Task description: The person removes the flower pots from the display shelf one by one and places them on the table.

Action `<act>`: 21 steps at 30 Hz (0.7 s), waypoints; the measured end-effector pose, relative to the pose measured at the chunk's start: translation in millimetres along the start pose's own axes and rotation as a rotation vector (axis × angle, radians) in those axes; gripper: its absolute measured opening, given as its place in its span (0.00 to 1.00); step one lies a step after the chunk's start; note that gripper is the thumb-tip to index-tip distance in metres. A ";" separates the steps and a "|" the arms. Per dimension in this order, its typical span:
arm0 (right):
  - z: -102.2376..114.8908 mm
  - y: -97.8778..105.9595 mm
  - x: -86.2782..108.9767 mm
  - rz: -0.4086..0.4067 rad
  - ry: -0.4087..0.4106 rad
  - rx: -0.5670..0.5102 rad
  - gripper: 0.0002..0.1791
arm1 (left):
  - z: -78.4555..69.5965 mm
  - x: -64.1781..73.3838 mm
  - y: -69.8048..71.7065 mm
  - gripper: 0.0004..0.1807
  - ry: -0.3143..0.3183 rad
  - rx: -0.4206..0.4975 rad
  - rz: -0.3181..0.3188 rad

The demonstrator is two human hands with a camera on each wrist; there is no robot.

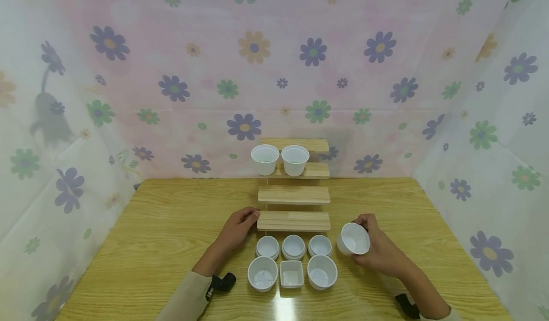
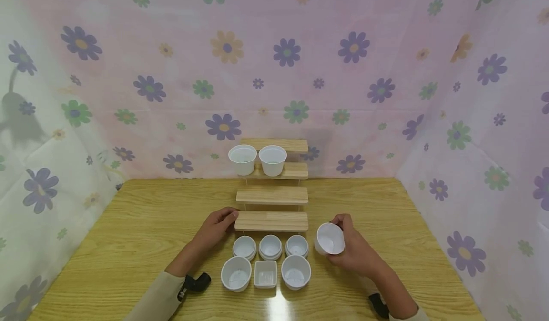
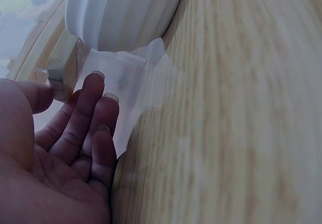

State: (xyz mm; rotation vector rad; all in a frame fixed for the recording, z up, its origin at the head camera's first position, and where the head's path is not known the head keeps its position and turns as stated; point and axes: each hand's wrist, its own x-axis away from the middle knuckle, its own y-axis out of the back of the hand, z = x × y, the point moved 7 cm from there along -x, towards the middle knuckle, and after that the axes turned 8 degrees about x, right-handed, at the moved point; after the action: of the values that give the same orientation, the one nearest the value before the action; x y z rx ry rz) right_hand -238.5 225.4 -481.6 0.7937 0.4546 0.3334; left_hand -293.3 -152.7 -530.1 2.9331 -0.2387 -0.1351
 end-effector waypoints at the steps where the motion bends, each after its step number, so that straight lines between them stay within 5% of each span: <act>1: -0.3 -0.6 0.1 0.003 0.001 0.004 0.49 | 0.4 -0.2 0.0 0.16 0.000 -0.002 0.001; 21: -4.1 -8.9 -1.1 0.043 -0.002 0.074 0.49 | -0.1 -0.6 -0.9 0.16 0.008 0.022 0.008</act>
State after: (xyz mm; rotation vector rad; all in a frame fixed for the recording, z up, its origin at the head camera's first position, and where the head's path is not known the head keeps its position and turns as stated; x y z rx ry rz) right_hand -240.5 221.5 -490.4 0.8770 0.4507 0.3575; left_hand -293.8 -151.7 -530.2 2.9537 -0.2522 -0.1200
